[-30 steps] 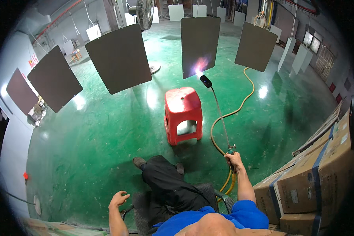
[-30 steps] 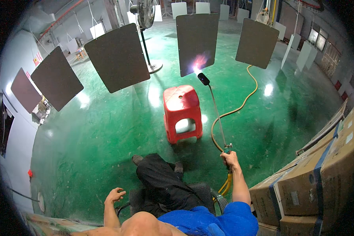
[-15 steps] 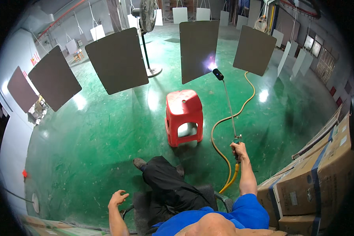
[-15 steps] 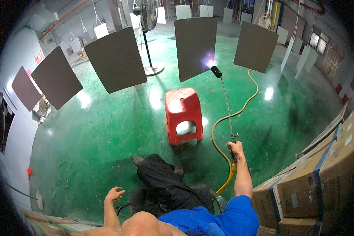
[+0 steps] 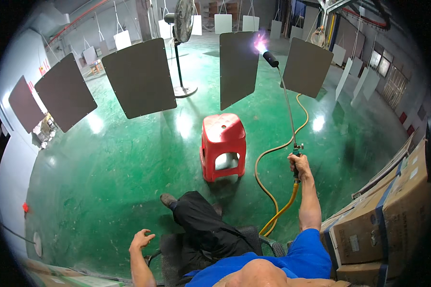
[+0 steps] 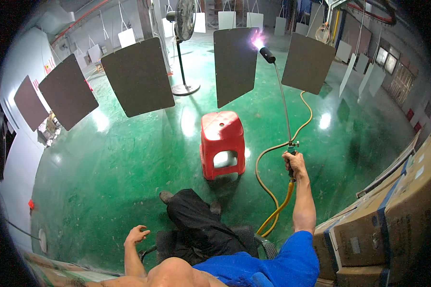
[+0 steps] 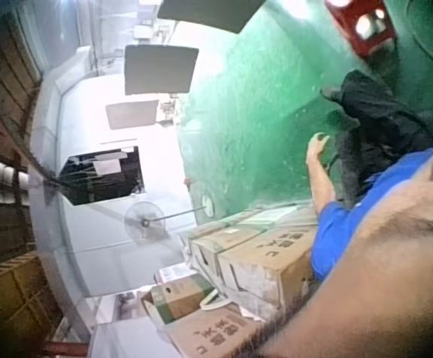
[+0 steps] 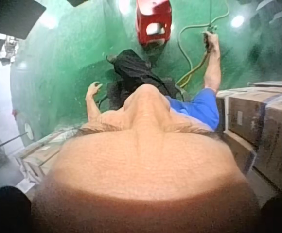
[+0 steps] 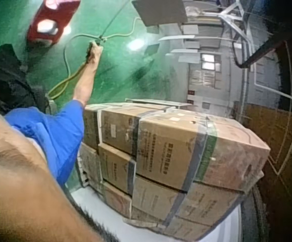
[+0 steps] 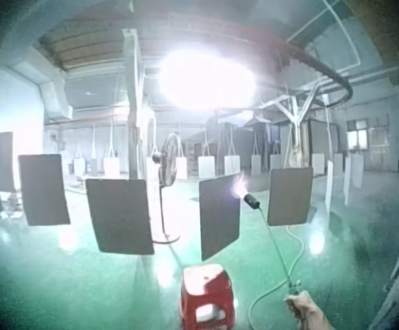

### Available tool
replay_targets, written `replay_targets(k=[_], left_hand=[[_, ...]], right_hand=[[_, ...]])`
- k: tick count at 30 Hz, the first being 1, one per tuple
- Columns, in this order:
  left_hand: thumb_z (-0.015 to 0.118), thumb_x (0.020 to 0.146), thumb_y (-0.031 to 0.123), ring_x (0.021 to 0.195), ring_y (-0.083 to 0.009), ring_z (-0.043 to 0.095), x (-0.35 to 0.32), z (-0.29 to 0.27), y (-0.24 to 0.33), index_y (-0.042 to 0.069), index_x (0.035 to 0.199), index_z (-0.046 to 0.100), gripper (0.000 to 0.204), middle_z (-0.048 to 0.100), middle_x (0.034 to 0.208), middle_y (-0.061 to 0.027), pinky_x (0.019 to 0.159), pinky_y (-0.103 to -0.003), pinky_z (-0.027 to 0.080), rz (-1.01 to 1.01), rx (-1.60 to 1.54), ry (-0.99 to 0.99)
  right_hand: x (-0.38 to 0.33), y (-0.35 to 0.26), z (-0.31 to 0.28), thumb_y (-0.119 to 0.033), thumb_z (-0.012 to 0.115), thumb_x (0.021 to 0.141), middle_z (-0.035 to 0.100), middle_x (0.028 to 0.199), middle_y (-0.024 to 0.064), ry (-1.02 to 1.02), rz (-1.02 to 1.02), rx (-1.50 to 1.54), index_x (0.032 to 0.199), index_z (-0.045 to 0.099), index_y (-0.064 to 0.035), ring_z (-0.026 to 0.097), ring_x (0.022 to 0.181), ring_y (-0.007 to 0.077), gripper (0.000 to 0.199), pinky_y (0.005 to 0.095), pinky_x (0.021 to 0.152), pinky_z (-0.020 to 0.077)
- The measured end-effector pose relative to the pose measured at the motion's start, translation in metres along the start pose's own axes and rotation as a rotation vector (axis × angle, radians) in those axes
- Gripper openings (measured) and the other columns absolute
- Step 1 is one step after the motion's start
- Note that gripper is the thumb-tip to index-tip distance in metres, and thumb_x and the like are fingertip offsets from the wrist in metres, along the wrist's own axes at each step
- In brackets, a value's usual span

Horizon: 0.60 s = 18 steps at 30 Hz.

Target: The person sits on a chair and uses a handheld blowtorch to apply heat to a series of dark rectangular panels suspended from the ceiling. The person systematically moves the flame across the surface of each panel in a repetitive sweeping motion.

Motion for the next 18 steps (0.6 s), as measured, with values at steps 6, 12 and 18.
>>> replay_targets(k=[6,12,18], left_hand=[[0.075,0.083,0.032,0.053,-0.0091,0.053,-0.01,-0.004,0.014,0.005,0.129,0.056,0.056,0.067,0.083,-0.0065,0.044,-0.027,0.039,0.012,-0.031,-0.011],[0.075,0.083,0.031,0.054,-0.0089,0.054,-0.005,-0.002,0.005,0.005,0.129,0.056,0.056,0.068,0.086,-0.0072,0.044,-0.027,0.039,0.029,-0.048,-0.002],[0.074,0.084,0.03,0.06,-0.0101,0.058,-0.006,-0.001,0.006,0.004,0.128,0.057,0.054,0.069,0.094,-0.0097,0.047,-0.027,0.041,0.024,-0.032,-0.015]], right_hand=[[-0.022,-0.011,0.008,-0.01,0.069,0.079,0.05,0.061,-0.002,-0.058,-0.042,0.01,0.084,0.059,-0.0076,0.048,0.045,0.01,0.011,0.0258,0.042,0.0379],[-0.064,-0.014,0.03,-0.008,0.069,0.078,0.052,0.061,-0.0009,-0.105,-0.048,0.006,0.084,0.06,-0.0059,0.048,0.045,0.01,0.011,0.0256,0.042,0.0384],[-0.087,0.013,0.032,-0.007,0.069,0.077,0.052,0.058,-0.0008,-0.179,-0.016,0.014,0.085,0.062,-0.0037,0.048,0.043,0.0095,0.011,0.0259,0.04,0.0374]])
Point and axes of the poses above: each hand's wrist, its own x-axis towards the middle knuckle, its own z-axis out of the palm, y = z × x, the point moved 4 cm from there along x, towards the middle knuckle
